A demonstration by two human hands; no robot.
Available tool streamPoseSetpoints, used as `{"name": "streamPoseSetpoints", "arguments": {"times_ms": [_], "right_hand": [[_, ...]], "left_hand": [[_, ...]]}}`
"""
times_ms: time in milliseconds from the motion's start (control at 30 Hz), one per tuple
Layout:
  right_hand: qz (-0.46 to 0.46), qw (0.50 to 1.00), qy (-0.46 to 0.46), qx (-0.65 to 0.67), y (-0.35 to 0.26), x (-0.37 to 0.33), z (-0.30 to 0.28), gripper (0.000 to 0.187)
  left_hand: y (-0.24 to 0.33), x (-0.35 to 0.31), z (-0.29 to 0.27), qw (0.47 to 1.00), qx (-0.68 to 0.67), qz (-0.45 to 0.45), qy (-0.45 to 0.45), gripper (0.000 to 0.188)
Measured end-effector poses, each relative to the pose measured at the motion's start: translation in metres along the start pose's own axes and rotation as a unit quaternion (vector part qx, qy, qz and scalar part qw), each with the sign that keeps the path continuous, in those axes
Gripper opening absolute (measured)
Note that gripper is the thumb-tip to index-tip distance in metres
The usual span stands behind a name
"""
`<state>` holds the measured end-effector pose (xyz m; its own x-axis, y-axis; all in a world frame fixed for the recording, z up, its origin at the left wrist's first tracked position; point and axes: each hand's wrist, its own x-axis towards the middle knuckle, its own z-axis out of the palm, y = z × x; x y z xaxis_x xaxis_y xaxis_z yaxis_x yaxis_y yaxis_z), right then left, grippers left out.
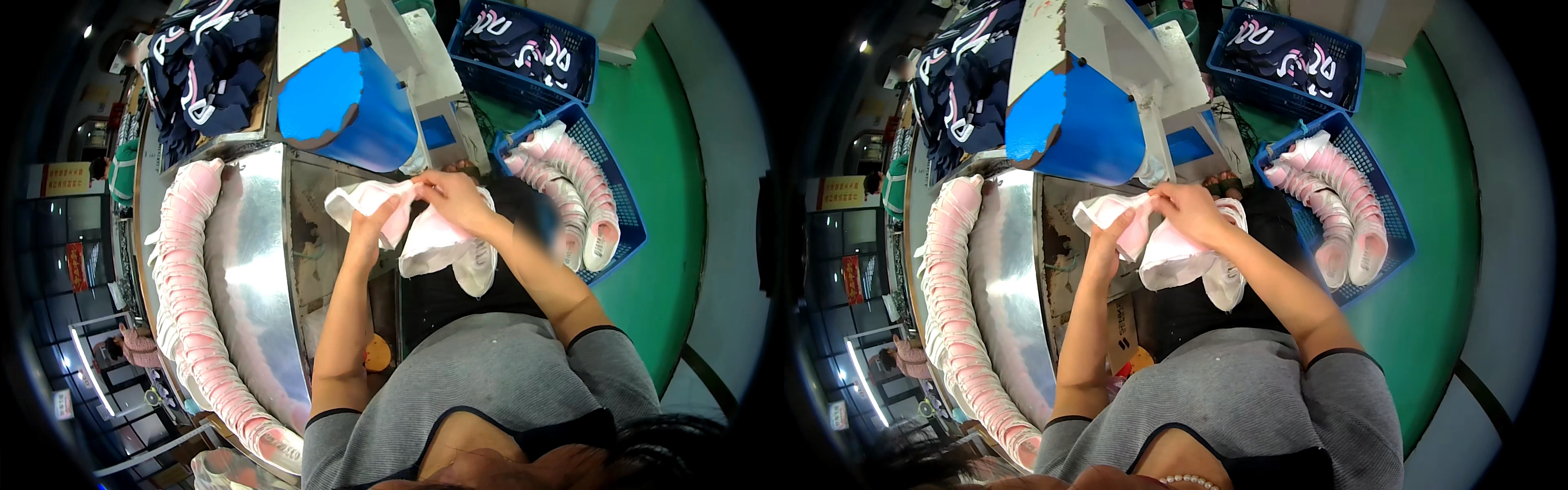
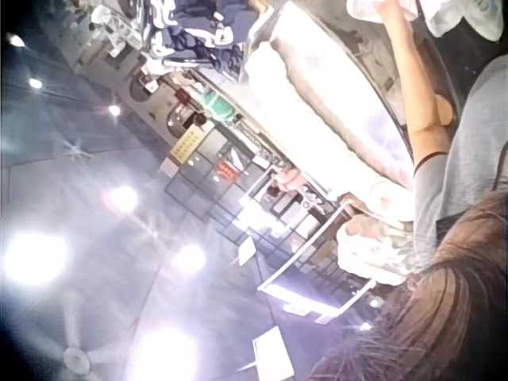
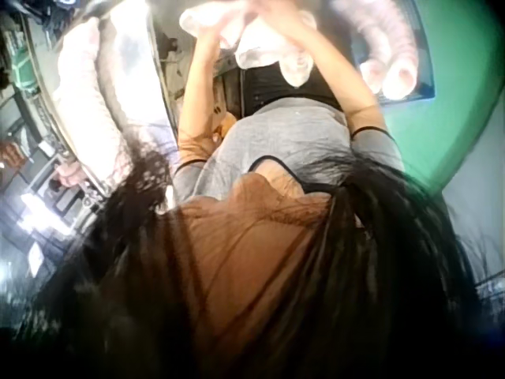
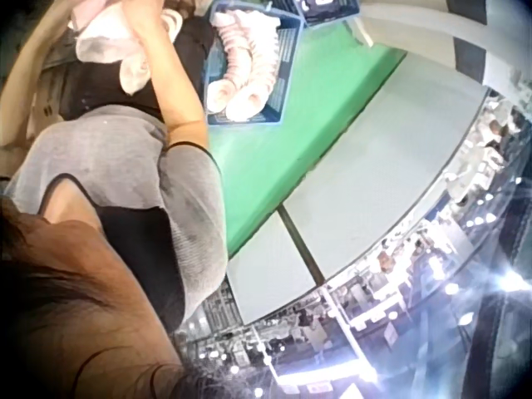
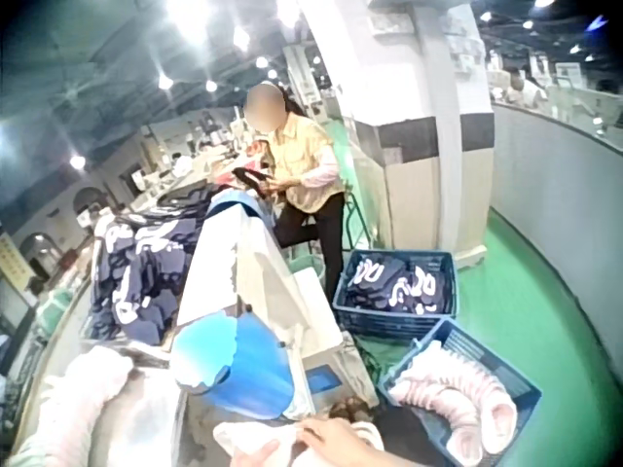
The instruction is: The person picks up pink and white shoe uppers from a large stack, fits them onto a blue machine for a short period, and then places the processed uppers into a blue plastic crate.
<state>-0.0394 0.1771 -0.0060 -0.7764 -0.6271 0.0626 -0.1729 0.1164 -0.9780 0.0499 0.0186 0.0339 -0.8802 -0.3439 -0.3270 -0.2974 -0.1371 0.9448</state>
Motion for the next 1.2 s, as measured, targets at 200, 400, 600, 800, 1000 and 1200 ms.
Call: {"name": "streamPoseSetpoints", "arguments": {"times_ms": [200,400,600,800,1000,1200], "right_hand": [[0.088,0.986,0.017,0.141,0.023,0.020,-0.006,0.020],[0.130,0.961,0.014,0.243,0.026,0.040,-0.010,0.011],[0.194,0.955,-0.063,0.216,0.037,0.093,-0.022,0.009],[0.229,0.919,-0.001,0.321,0.030,0.066,-0.054,0.018],[0.194,0.887,0.092,0.409,0.018,-0.004,-0.046,0.014],[0.027,0.982,0.079,0.172,0.014,-0.014,0.018,0.018]], "left_hand": [[0.005,0.039,0.000,0.997,0.072,0.024,0.006,0.042],[-0.017,0.071,-0.006,0.995,-0.092,0.028,-0.010,0.040],[-0.012,0.076,0.018,0.937,-0.336,-0.088,0.032,0.042],[0.000,0.042,-0.018,0.891,-0.410,-0.123,0.151,0.041],[-0.010,-0.086,0.016,0.969,-0.077,-0.064,0.226,0.045],[0.012,-0.051,0.044,0.989,-0.063,0.002,0.134,0.044]]}}
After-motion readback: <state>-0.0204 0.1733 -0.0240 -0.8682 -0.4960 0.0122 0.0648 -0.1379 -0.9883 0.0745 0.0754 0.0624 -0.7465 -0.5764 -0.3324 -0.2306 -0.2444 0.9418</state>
